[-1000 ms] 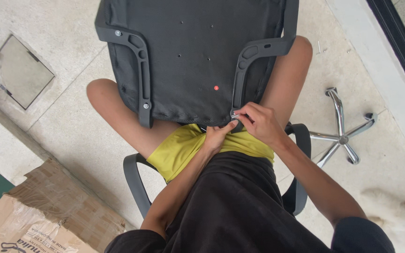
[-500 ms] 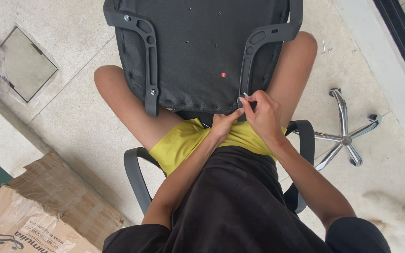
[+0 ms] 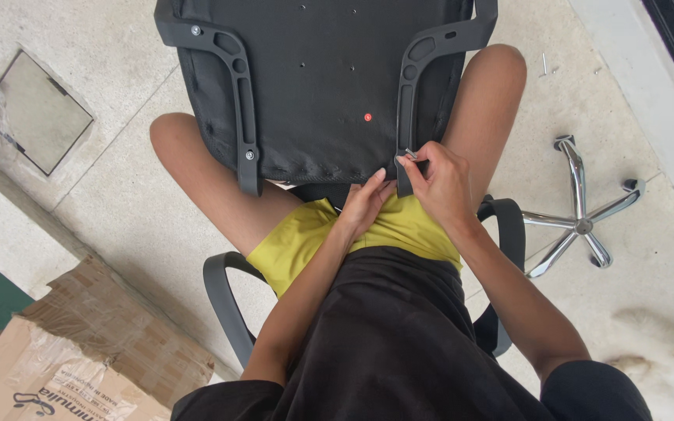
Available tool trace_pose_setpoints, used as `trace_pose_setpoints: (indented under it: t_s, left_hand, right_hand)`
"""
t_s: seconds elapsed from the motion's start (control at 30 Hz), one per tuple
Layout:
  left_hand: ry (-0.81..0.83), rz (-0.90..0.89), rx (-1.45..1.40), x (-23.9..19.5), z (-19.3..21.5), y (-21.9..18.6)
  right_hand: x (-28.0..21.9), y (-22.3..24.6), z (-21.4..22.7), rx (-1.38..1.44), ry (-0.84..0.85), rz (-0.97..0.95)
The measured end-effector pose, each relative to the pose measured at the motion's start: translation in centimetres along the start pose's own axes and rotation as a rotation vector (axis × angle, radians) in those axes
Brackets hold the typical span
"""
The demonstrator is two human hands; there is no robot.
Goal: The person attaches an armrest to the underside of a chair seat by hand and using a tool.
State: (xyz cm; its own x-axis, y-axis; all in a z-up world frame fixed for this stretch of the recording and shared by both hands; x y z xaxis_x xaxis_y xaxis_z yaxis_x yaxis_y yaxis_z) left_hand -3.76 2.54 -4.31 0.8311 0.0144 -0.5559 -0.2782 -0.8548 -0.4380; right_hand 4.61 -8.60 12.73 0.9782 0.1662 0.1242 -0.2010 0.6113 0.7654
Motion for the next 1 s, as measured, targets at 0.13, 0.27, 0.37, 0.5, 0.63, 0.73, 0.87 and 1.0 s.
trace_pose_setpoints:
  t_s: [0.13,0.27,0.37,0.5,0.63,0.73,0.87,1.0]
  left_hand:
    - [-0.045,-0.057,-0.054,0.8,-0.5,1.6]
    - [-0.111,-0.141,0.2,2.2,1.3,3.6]
    - [-0.1,-0.231,0.263,2.2,-1.1,1.1]
    - [-0.183,-0.237,0.31,0.3,-4.1,-1.8]
    - [-0.213,-0.248,0.257,-0.8,-2.7,-1.8]
    - [-0.185,-0.239,0.269,-0.8,-2.1,-0.9]
    - [-0.201,-0.169,0.291,-2.6,-3.2,-2.3]
    - [-0.188,-0.132,0.263,-3.0,-3.3,-2.8]
  right_hand:
    - [0.8,1.7,0.4,-0.045,0.049,0.044]
    - [1.0,2.6,0.0,-0.215,0.067,0.197]
    - [1.9,4.4,0.9,-0.276,0.2,0.264]
    - [3.6,5.5,1.7,-0.3,0.364,0.299]
    - [4.6,6.5,1.2,-0.49,0.465,0.279]
    - [4.0,3.3,-0.8,-0.407,0.663,0.024]
    - [3.5,1.2,-1.6,-0.371,0.704,-0.277]
    - [1.5,-0.7,-1.9,-0.248,0.71,-0.472]
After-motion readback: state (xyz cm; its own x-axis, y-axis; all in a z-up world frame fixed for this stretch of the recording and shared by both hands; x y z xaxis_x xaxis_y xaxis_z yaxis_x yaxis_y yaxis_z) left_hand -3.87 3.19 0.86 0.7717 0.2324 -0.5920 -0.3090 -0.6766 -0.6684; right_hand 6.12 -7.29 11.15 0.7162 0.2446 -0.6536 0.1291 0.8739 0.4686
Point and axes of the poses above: each hand's wrist, its own x-axis towards the middle knuckle, its own z-axis out of the back of the hand, y = z × x, the point moved 8 cm from there along x, towards the middle knuckle, and after that the axes turned 3 degrees about -z, right-handed, at the moved point
